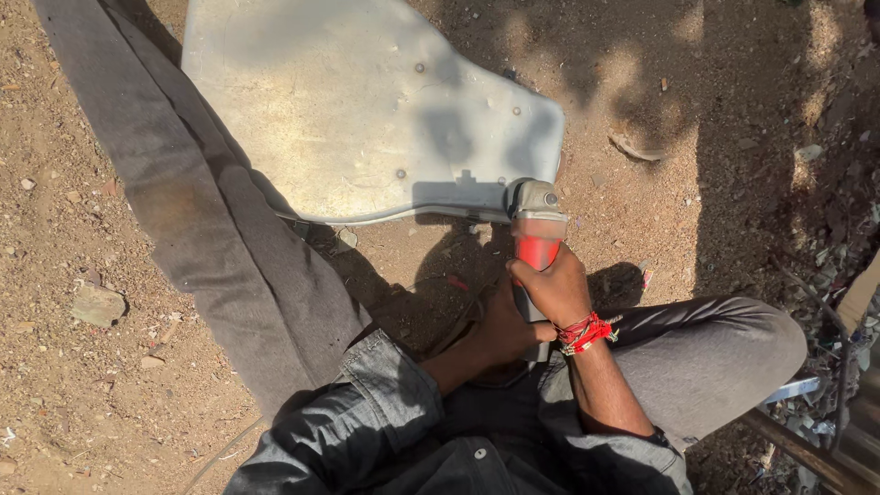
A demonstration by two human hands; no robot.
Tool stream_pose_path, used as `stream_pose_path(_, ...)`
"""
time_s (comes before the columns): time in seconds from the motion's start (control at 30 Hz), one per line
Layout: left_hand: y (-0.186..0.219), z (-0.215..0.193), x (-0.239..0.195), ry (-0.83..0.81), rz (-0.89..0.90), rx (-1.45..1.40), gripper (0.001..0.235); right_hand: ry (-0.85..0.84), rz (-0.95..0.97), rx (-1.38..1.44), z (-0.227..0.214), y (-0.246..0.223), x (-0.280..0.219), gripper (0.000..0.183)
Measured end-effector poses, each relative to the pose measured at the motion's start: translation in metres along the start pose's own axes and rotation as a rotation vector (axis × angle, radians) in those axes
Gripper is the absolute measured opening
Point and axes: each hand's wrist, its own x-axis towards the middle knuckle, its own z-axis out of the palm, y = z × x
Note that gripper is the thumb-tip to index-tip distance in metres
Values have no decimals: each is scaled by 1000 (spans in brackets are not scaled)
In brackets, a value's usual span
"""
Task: The person uses an angle grinder to smooth the edges of a metal casing, turning the casing over to work on different sides while handling small metal plates on the ground.
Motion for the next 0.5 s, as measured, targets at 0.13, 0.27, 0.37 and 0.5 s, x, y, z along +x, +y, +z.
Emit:
stream_pose_path(0.13, -8, -10, 1, -26, -48, -104, 83, 29, -208, -30, 12, 9, 3, 50)
stream_pose_path(0.27, -4, -5, 3, 22, -91, 18, 86, 25, -22, -53, 9, 11, 7, 57)
stream_pose_path(0.37, 2, -4, -3, 25, -50, 58, 86, -24, -35, -4, 9, 5, 2, 54)
stream_pose_path(0.5, 8, -13, -5, 60, 1, -27, 91, 3, -125, -38, 12, -11, -3, 54)
